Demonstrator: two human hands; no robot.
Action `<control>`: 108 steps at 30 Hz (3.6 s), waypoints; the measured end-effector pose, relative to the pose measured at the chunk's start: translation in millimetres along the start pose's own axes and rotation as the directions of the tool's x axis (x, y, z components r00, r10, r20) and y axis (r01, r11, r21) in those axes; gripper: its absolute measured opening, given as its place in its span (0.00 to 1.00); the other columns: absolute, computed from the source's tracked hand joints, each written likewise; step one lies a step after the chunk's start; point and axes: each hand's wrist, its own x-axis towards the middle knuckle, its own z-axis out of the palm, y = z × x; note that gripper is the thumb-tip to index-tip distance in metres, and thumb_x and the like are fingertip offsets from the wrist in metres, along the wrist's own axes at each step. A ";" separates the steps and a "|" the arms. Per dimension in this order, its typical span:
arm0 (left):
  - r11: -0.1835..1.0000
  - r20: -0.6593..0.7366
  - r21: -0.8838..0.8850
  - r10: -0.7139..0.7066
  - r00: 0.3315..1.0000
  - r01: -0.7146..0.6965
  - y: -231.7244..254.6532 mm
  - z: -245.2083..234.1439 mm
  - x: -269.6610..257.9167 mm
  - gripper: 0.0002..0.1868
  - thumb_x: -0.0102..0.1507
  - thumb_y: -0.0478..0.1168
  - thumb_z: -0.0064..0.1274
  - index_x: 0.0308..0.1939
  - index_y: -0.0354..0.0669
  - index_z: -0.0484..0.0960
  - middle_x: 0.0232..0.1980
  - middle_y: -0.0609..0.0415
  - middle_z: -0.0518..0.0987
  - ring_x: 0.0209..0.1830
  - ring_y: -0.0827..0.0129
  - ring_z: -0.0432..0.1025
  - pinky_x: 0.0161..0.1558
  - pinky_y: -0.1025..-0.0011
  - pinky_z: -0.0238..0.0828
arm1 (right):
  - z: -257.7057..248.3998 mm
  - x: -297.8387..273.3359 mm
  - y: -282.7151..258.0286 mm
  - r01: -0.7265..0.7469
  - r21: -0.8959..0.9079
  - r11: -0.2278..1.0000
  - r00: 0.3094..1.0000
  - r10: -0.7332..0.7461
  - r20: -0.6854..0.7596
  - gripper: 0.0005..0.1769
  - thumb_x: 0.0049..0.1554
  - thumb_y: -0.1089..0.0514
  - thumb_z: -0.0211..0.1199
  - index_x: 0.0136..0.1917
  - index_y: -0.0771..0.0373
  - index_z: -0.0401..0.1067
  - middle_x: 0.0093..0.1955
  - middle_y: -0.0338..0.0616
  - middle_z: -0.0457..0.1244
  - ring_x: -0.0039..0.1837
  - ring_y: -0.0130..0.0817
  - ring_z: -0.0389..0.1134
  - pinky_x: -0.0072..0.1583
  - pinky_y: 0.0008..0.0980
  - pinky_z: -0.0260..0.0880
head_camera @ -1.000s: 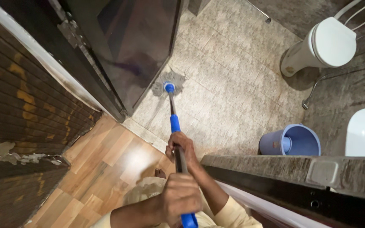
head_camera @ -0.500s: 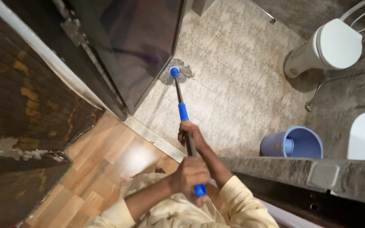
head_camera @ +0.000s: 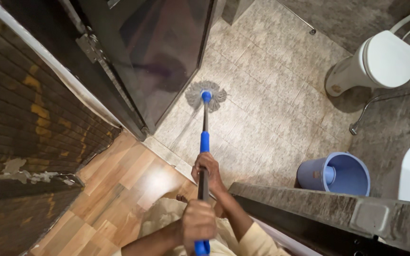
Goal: The person mops the tiled floor of a bathroom using a mop, moving the mop head across the floor area around the toilet and a blue bucket.
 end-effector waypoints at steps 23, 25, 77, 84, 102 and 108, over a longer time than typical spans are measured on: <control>0.997 0.180 0.035 -0.074 0.981 0.069 -58.3 3.5 -9.2 0.13 0.55 0.45 0.55 0.28 0.42 0.71 0.26 0.54 0.68 0.24 0.63 0.67 0.30 0.65 0.60 | -7.9 19.2 39.6 -0.048 -0.021 0.999 0.994 0.046 -0.096 0.13 0.41 0.73 0.60 0.32 0.62 0.59 0.33 0.43 0.57 0.39 0.39 0.61 0.44 0.35 0.62; 0.996 0.140 0.083 -0.047 0.989 0.036 -81.4 4.1 -15.4 0.16 0.48 0.50 0.54 0.23 0.42 0.70 0.22 0.53 0.67 0.19 0.60 0.63 0.25 0.61 0.56 | -10.2 27.9 62.5 -0.043 0.012 0.999 0.998 0.044 -0.039 0.13 0.42 0.73 0.61 0.34 0.63 0.60 0.35 0.44 0.58 0.42 0.40 0.62 0.46 0.35 0.64; 0.972 0.285 -0.227 0.008 0.959 0.059 8.5 -204.6 -80.3 0.17 0.55 0.51 0.51 0.24 0.43 0.68 0.23 0.54 0.66 0.23 0.57 0.67 0.30 0.61 0.64 | 180.4 21.1 -14.6 -0.099 -0.351 0.931 0.947 -0.020 -0.320 0.13 0.42 0.69 0.65 0.31 0.60 0.61 0.30 0.42 0.58 0.37 0.41 0.64 0.46 0.38 0.63; 0.983 0.413 -0.117 -0.079 0.907 0.139 31.6 -175.2 -110.5 0.13 0.52 0.49 0.54 0.28 0.44 0.73 0.27 0.53 0.71 0.28 0.56 0.70 0.35 0.61 0.63 | 159.2 4.3 -57.7 -0.022 -0.379 0.925 0.979 -0.057 -0.197 0.15 0.38 0.70 0.65 0.29 0.59 0.60 0.28 0.42 0.57 0.34 0.40 0.62 0.40 0.38 0.61; 0.943 0.403 -0.330 0.180 0.897 -0.041 12.8 -133.6 -69.5 0.19 0.49 0.48 0.62 0.25 0.40 0.70 0.24 0.53 0.68 0.24 0.58 0.66 0.29 0.61 0.60 | 129.5 -39.8 -15.4 -0.197 -0.394 0.898 0.944 0.064 -0.325 0.13 0.39 0.69 0.66 0.30 0.59 0.63 0.30 0.41 0.60 0.36 0.40 0.65 0.47 0.40 0.63; 0.943 0.372 -0.313 0.013 0.928 0.113 55.0 -151.3 -38.9 0.14 0.49 0.45 0.60 0.25 0.42 0.71 0.25 0.54 0.70 0.25 0.57 0.69 0.33 0.62 0.64 | 122.1 -37.7 -49.9 -0.055 -0.426 0.903 0.976 -0.040 -0.212 0.10 0.42 0.68 0.62 0.33 0.59 0.62 0.33 0.40 0.59 0.40 0.39 0.67 0.54 0.41 0.64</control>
